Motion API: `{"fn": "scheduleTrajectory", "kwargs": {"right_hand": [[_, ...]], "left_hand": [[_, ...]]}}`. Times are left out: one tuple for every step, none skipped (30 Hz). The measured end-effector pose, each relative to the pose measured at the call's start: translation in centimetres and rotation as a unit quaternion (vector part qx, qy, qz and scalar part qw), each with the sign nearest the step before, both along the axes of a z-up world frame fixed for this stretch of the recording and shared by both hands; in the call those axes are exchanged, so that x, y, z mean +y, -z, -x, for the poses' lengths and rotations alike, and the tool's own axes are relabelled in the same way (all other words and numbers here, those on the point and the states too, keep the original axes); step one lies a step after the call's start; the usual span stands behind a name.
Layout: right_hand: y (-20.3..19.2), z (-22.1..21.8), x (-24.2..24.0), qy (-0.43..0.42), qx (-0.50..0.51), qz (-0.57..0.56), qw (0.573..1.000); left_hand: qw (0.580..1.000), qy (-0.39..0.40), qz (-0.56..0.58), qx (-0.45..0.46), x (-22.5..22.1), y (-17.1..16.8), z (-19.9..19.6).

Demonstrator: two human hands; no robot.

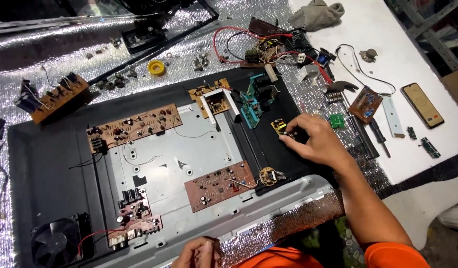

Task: Inspecting and installing various circuit boards into the chassis of a disassembled television.

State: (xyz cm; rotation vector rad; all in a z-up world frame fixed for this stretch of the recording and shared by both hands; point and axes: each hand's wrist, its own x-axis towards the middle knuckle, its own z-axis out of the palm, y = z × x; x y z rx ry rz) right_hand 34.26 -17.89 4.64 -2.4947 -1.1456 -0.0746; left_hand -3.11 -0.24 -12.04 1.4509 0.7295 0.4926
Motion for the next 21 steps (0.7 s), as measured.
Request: {"fn": "scheduleTrajectory", "kwargs": {"right_hand": [[-0.6,0.1,0.2,-0.001,0.0,0.0,1.0],[-1.0,0.2,0.5,-0.011,0.008,-0.029,0.999],[-1.5,0.3,0.7,-0.021,0.015,-0.059,0.998],[-2.0,0.4,1.1,-0.02,0.015,-0.059,0.998],[-2.4,0.5,1.4,-0.027,0.016,-0.068,0.997],[-2.9,0.6,1.8,-0.034,0.017,-0.078,0.996],[-2.7,0.5,1.9,-0.033,0.016,-0.079,0.996],[-2.6,0.4,2.0,-0.044,-0.004,-0.077,0.996],[-2.5,0.3,2.2,-0.054,-0.025,-0.075,0.995],[-2.8,0.7,2.4,-0.055,-0.025,-0.075,0.995],[-3.2,1.1,2.6,-0.06,-0.026,-0.088,0.994],[-3.6,1.5,2.9,-0.068,-0.025,-0.102,0.992],[-3.9,1.7,3.1,-0.071,-0.024,-0.102,0.992],[-4.3,1.9,3.4,-0.082,-0.017,-0.112,0.99],[-4.6,2.2,3.7,-0.092,-0.01,-0.122,0.988],[-5.2,2.6,4.2,-0.098,-0.009,-0.122,0.988],[-5.9,3.0,4.7,-0.105,0.0,-0.129,0.986],[-6.6,3.4,5.1,-0.11,0.008,-0.135,0.985],[-6.9,3.6,5.7,-0.115,0.008,-0.136,0.984],[-7.1,3.7,6.3,-0.133,0.011,-0.133,0.982],[-7.3,3.9,7.0,-0.152,0.015,-0.13,0.98]], "left_hand": [[1.0,-0.001,0.0,0.0,0.0,-0.2,-0.1],[1.0,-0.011,0.009,0.012,-0.2,-0.3,-0.1],[0.999,-0.02,0.017,0.025,-0.3,-0.5,-0.1],[0.999,-0.02,0.017,0.025,-0.3,-0.6,-0.2],[0.999,-0.023,0.008,0.021,-0.4,-0.7,-0.2],[0.999,-0.028,-0.001,0.018,-0.4,-0.9,-0.3],[0.999,-0.027,-0.002,0.017,-0.2,-1.0,-0.4],[0.999,-0.024,-0.004,0.027,-0.2,-1.2,-0.4],[0.999,-0.02,-0.007,0.037,-0.1,-1.4,-0.4],[0.999,-0.022,-0.007,0.037,-0.1,-1.7,-0.5],[0.999,-0.022,-0.003,0.046,-0.1,-2.1,-0.6],[0.998,-0.025,0.001,0.057,-0.2,-2.4,-0.6],[0.998,-0.029,0.001,0.057,-0.1,-2.7,-0.8],[0.999,-0.033,0.006,0.039,-0.2,-3.0,-0.9],[0.999,-0.038,0.011,0.02,-0.3,-3.3,-0.9],[0.999,-0.043,0.011,0.021,-0.3,-3.5,-1.0],[0.999,-0.043,0.02,0.022,-0.4,-3.8,-1.1],[0.998,-0.041,0.029,0.023,-0.4,-3.9,-1.2],[0.998,-0.045,0.028,0.022,-0.2,-4.3,-1.4],[0.999,-0.03,0.023,0.003,-0.1,-4.8,-1.4],[1.0,-0.014,0.019,-0.016,0.0,-5.3,-1.4]]}}
